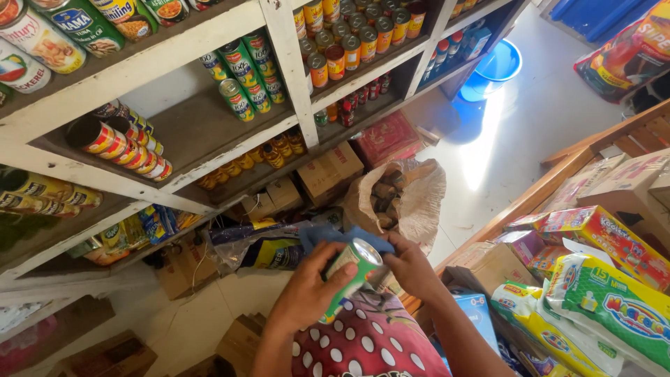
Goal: Cleaning a juice can with a cloth and organizing canned goods on grocery store shelves.
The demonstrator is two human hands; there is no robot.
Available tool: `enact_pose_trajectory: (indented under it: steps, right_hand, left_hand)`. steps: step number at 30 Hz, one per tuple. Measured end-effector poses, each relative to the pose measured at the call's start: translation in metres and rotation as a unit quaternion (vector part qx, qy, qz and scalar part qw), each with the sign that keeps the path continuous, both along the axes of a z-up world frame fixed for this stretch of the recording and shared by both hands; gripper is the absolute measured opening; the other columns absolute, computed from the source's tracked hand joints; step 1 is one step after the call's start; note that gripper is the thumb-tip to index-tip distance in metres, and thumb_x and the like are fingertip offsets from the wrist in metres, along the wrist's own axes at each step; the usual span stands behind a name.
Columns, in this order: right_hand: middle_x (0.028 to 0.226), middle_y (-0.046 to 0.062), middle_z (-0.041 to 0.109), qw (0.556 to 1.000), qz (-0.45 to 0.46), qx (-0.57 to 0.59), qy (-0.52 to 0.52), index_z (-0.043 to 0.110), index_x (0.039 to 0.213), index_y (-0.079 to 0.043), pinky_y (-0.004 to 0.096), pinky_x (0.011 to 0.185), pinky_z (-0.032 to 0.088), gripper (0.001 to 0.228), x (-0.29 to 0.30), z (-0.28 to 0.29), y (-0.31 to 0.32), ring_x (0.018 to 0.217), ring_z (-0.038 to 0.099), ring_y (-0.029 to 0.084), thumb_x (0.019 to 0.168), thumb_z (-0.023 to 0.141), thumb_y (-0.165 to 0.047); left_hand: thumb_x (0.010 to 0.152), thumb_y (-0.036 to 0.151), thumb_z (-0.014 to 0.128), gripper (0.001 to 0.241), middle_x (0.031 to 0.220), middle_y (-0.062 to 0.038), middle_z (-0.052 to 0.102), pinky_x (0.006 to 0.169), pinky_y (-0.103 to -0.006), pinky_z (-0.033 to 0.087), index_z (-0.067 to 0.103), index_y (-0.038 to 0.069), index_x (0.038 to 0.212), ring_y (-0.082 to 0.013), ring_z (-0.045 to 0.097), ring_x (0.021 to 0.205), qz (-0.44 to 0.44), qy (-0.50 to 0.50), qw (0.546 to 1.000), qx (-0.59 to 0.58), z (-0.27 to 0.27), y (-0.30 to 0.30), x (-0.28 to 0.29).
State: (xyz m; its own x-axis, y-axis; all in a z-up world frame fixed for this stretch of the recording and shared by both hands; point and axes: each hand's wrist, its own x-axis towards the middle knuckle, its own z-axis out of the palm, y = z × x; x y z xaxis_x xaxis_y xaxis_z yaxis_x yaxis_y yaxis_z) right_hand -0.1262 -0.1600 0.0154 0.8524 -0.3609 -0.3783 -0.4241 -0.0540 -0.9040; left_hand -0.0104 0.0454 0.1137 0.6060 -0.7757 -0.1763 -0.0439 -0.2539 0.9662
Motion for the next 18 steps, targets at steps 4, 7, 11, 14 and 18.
enact_pose_trajectory:
  steps: [4,7,11,14,18]
  right_hand:
    - [0.088,0.004,0.074,0.998,-0.032,0.018,-0.05,0.075,0.108,-0.003,0.025,0.077,0.05,0.025,0.008,0.001,-0.006,0.08,0.062,0.014,0.09,0.057,-0.001]
    - [0.084,0.006,0.069,0.992,-0.092,0.045,-0.067,0.074,0.105,-0.001,0.026,0.067,0.046,0.023,0.01,0.0,-0.008,0.073,0.057,0.014,0.095,0.053,-0.001]
    - [0.085,0.006,0.067,0.987,-0.105,0.095,-0.074,0.072,0.108,-0.001,0.026,0.073,0.048,0.021,0.01,0.003,-0.008,0.077,0.059,0.014,0.098,0.055,-0.005]
    - [0.088,0.004,0.067,0.997,-0.054,0.045,-0.035,0.07,0.116,-0.003,0.026,0.07,0.048,0.032,0.004,0.006,-0.005,0.075,0.058,0.012,0.098,0.057,-0.025]
    - [0.08,0.006,0.066,0.987,0.096,0.104,-0.081,0.066,0.107,-0.003,0.03,0.059,0.057,0.077,-0.003,0.001,0.003,0.065,0.067,0.019,0.071,0.075,-0.07]
  left_hand:
    - [0.094,0.04,0.059,0.041,0.1,-0.006,0.066,0.064,-0.0342,0.051,0.068,0.01,0.12,-0.0169,0.064,0.074,0.021,-0.007,0.998,0.055,0.015,0.003,0.014]
    - [0.092,0.043,0.062,0.044,0.104,-0.006,0.066,0.077,-0.0364,0.052,0.07,0.011,0.121,-0.0199,0.065,0.086,0.029,-0.032,0.995,0.085,0.019,0.005,0.013]
    - [0.091,0.049,0.06,0.05,0.107,-0.006,0.066,0.079,-0.0379,0.053,0.069,0.013,0.123,-0.0215,0.067,0.088,0.042,-0.021,0.992,0.12,0.012,0.006,0.012]
    - [0.089,0.053,0.057,0.055,0.106,-0.007,0.064,0.079,-0.0384,0.051,0.067,0.013,0.126,-0.0221,0.066,0.089,0.07,-0.004,0.991,0.112,0.007,0.005,0.013]
    - [0.09,0.054,0.054,0.058,0.105,-0.007,0.064,0.076,-0.0348,0.051,0.066,0.009,0.125,-0.0191,0.065,0.084,0.11,0.009,0.991,0.076,0.009,0.004,0.019]
